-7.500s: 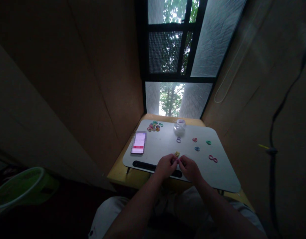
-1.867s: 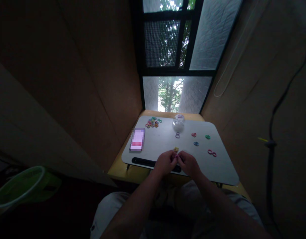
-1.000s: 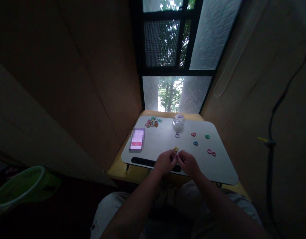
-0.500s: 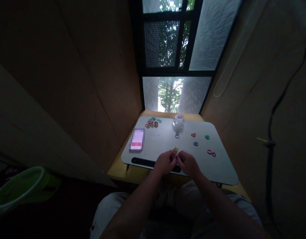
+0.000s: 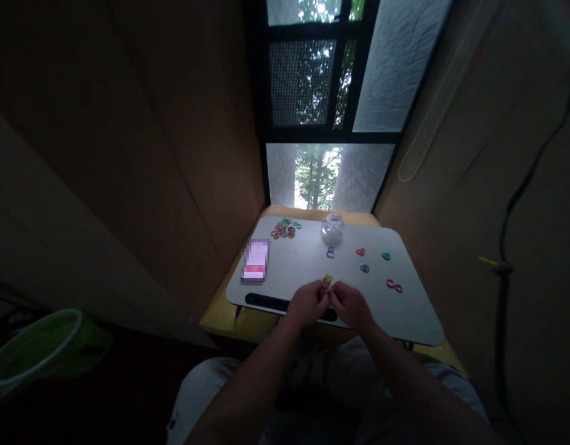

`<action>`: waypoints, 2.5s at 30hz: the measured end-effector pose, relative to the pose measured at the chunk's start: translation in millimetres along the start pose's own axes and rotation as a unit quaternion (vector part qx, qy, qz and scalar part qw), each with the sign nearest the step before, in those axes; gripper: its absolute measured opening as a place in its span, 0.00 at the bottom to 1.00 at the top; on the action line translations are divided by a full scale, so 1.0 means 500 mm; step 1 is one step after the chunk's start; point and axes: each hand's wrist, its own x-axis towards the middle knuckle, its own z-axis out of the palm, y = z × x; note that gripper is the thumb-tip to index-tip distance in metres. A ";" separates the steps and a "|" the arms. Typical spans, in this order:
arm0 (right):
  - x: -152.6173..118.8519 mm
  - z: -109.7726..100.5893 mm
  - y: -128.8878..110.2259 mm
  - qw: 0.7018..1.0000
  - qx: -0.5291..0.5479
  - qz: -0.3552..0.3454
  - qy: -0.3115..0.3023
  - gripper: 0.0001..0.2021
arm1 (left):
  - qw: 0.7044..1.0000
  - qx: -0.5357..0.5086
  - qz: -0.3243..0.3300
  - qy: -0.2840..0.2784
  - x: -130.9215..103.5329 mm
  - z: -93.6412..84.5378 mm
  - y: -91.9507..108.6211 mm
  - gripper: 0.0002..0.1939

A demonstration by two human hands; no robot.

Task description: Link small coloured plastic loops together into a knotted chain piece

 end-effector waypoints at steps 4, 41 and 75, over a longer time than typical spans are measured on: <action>0.001 0.000 0.001 1.000 -0.004 -0.002 0.000 0.09 | 1.000 -0.001 0.001 0.003 0.000 -0.001 0.000 0.07; -0.001 -0.006 -0.007 1.000 0.001 -0.003 0.005 0.08 | 1.000 0.013 -0.008 -0.004 0.001 0.000 0.003 0.06; -0.002 -0.003 -0.005 1.000 -0.001 0.005 -0.002 0.07 | 1.000 -0.005 0.002 0.005 -0.003 0.000 0.002 0.06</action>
